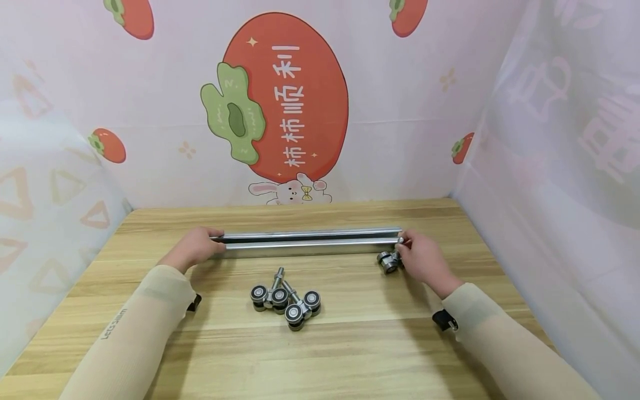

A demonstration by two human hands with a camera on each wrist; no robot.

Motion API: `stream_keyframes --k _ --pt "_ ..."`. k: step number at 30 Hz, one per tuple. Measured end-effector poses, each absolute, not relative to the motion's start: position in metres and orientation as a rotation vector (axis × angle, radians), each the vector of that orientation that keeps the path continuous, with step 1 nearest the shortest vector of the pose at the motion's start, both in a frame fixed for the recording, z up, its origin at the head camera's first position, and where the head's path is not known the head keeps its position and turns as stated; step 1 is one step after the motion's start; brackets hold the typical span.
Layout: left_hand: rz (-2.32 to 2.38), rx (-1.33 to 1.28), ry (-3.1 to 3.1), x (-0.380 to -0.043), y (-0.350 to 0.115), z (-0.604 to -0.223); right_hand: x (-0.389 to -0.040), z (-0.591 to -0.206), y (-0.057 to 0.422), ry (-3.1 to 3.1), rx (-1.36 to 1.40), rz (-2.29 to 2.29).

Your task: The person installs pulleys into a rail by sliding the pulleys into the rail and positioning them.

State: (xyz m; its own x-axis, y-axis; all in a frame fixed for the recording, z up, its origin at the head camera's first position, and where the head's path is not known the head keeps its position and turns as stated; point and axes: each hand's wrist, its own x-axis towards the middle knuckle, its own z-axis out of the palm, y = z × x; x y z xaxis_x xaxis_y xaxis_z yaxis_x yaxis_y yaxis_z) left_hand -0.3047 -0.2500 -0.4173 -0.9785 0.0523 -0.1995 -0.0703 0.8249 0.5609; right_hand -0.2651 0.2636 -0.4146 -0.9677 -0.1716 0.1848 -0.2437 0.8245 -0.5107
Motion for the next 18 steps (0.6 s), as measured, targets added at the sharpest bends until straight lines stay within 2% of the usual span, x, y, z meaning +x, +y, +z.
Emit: stream_keyframes --k 18 --pt "0.877 -0.008 2.803 -0.303 -0.249 -0.416 -0.279 -0.417 0.312 -2.87 0.17 0.79"
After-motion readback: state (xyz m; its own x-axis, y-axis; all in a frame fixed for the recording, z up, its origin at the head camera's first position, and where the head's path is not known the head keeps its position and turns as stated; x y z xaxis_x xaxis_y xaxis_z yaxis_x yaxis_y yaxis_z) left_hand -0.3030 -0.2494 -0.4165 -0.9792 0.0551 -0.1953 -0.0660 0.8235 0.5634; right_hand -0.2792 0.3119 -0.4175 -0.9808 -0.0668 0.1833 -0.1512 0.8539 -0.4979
